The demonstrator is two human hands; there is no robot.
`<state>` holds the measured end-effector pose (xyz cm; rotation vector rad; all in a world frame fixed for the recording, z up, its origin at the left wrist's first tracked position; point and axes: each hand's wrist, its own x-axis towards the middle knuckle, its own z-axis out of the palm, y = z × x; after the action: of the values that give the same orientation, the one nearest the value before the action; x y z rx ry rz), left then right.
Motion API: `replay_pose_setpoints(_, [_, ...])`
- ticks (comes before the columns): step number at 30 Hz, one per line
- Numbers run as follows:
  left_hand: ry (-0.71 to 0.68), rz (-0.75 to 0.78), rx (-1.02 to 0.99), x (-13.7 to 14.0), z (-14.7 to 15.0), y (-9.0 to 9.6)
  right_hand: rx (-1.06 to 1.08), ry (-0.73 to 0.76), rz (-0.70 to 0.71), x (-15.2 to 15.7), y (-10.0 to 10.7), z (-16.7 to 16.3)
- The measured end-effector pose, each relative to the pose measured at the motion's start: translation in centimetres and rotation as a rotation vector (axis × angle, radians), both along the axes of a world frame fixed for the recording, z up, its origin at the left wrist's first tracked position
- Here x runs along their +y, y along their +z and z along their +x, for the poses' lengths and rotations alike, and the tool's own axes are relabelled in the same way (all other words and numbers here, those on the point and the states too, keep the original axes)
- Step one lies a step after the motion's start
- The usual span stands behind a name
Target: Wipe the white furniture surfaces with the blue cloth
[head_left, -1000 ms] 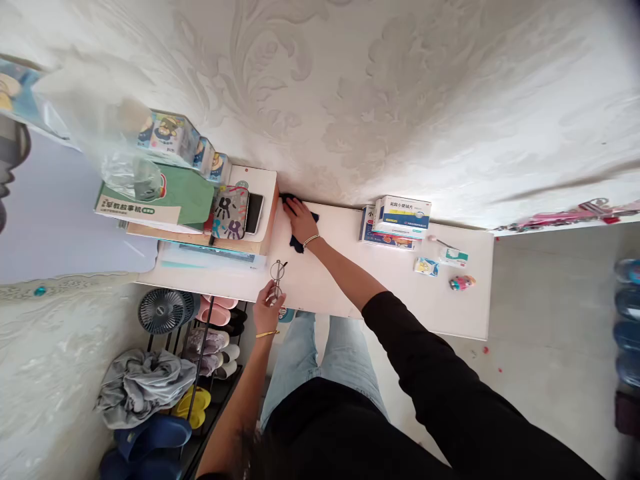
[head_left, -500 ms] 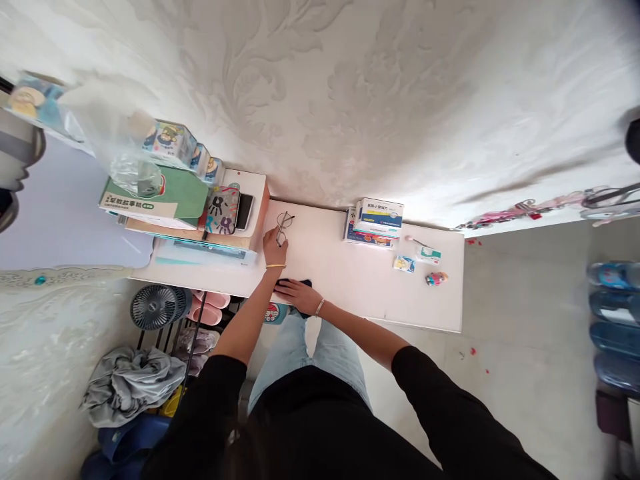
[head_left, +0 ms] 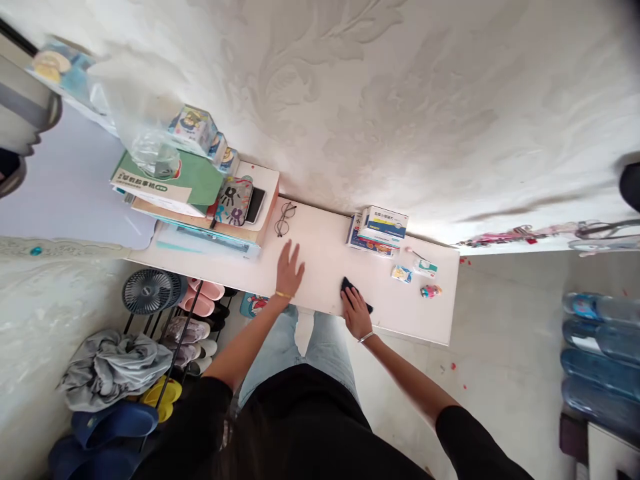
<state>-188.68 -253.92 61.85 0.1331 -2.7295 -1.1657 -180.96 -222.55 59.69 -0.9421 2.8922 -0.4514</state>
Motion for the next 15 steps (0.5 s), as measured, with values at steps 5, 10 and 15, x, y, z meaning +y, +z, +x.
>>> replay_pose_setpoints(5, [-0.022, -0.037, -0.139, 2.0, 8.7, -0.7, -0.066, 0.25, -0.03, -12.1, -1.1, -1.1])
replay_pose_setpoints(10, [0.171, -0.077, -0.22, -2.0, 10.5, -1.1, -0.107, 0.443, -0.072, -21.7, -1.3, -2.0])
replay_pose_setpoints(15, [0.372, -0.132, -0.272, -7.0, 10.0, 0.2, -0.265, 0.493, -0.111, -29.2, -1.0, -2.4])
